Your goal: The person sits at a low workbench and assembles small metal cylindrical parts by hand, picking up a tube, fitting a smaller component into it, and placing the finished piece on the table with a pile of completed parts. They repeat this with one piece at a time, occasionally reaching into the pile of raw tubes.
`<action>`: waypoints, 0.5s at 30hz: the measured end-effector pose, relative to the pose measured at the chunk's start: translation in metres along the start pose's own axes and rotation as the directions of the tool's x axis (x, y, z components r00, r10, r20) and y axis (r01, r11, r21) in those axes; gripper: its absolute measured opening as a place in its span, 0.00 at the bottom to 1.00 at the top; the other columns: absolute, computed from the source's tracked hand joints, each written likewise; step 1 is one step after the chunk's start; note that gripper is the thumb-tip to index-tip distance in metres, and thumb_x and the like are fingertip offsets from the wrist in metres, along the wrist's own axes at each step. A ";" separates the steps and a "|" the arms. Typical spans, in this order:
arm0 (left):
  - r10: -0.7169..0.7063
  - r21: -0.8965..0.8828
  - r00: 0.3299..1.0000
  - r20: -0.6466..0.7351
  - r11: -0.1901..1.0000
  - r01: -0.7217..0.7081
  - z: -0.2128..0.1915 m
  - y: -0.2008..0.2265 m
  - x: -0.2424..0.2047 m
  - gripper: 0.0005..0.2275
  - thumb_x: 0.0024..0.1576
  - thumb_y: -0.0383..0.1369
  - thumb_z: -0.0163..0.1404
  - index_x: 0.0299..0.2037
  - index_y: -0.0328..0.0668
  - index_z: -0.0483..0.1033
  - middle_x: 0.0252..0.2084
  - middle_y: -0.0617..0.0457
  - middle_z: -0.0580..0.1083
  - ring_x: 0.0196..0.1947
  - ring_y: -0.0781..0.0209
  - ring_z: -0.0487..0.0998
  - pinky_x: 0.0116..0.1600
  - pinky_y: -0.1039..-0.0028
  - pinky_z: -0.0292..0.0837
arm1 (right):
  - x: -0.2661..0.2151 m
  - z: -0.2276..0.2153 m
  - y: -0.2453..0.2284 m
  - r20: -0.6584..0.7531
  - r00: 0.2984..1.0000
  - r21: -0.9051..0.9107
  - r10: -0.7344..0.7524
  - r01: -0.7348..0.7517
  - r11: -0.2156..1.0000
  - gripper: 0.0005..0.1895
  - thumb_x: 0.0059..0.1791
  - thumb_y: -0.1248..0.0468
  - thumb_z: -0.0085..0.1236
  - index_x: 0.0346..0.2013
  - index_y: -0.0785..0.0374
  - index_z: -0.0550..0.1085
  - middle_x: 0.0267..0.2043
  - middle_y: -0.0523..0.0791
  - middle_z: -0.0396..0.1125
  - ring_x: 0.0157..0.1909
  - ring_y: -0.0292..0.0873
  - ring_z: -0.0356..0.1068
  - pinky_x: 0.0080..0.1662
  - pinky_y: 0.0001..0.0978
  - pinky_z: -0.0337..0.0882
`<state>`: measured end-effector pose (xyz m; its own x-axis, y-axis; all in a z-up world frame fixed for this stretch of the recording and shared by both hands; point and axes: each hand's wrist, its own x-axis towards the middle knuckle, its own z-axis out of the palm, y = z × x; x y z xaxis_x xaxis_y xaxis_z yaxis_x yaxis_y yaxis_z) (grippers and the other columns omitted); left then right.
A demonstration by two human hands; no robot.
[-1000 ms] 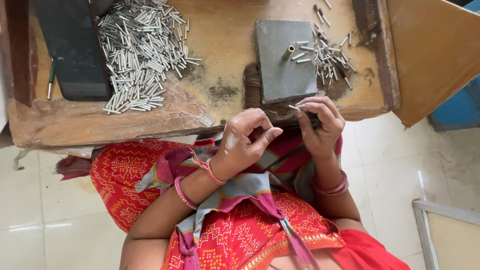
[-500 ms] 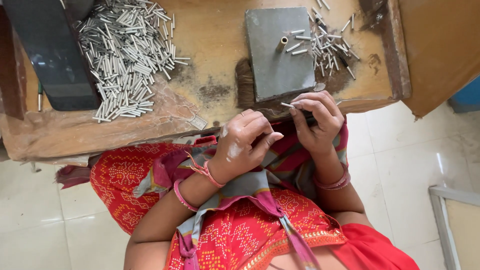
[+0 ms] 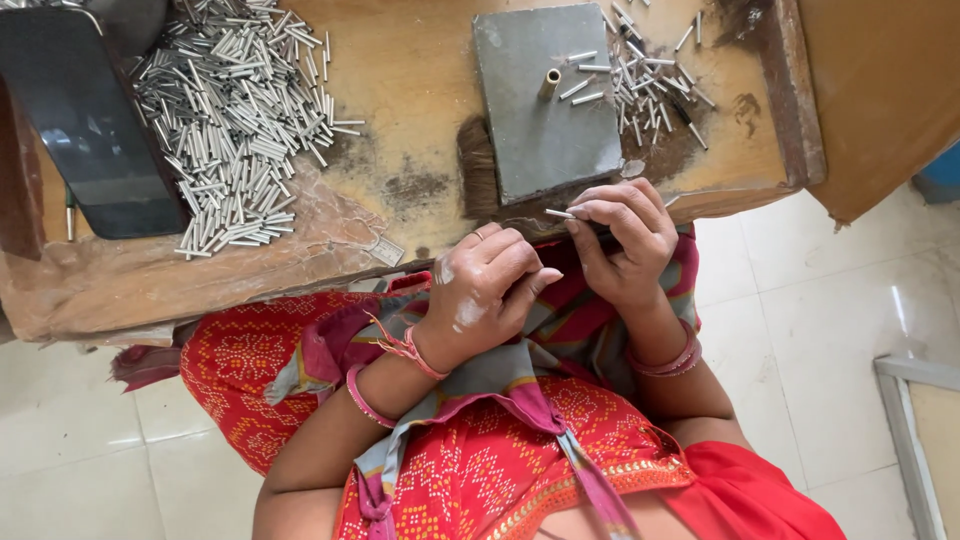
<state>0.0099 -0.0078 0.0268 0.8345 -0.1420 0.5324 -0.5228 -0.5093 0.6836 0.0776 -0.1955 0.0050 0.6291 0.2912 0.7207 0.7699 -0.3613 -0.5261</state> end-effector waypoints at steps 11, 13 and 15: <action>0.031 0.051 0.999 0.032 0.998 -0.032 0.002 0.000 0.002 0.10 0.56 0.32 0.61 0.30 0.39 0.71 0.30 0.48 0.69 0.31 0.47 0.71 0.36 0.61 0.68 | -0.003 0.003 0.002 -0.020 0.999 -0.046 -0.027 0.026 0.999 0.08 0.47 0.75 0.67 0.36 0.66 0.75 0.39 0.48 0.72 0.39 0.48 0.70 0.45 0.38 0.69; 0.034 0.060 0.999 0.042 0.998 -0.036 0.002 0.000 0.003 0.10 0.56 0.32 0.61 0.30 0.38 0.71 0.30 0.48 0.68 0.31 0.47 0.71 0.36 0.61 0.68 | -0.005 0.003 0.003 -0.031 0.999 -0.050 -0.026 0.025 0.998 0.08 0.47 0.75 0.67 0.37 0.66 0.75 0.39 0.48 0.72 0.39 0.48 0.69 0.45 0.38 0.69; 0.041 0.085 0.998 0.039 0.995 -0.044 0.003 0.001 0.004 0.10 0.56 0.31 0.61 0.30 0.39 0.72 0.30 0.48 0.69 0.31 0.47 0.71 0.36 0.61 0.68 | -0.005 0.003 0.005 -0.035 0.999 -0.038 -0.041 0.039 0.999 0.08 0.46 0.75 0.67 0.37 0.66 0.76 0.39 0.47 0.72 0.39 0.48 0.69 0.44 0.37 0.69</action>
<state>0.0131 -0.0112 0.0282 0.8183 -0.1956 0.5406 -0.5427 -0.5728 0.6143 0.0781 -0.1958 -0.0029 0.5930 0.2741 0.7571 0.7895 -0.3828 -0.4798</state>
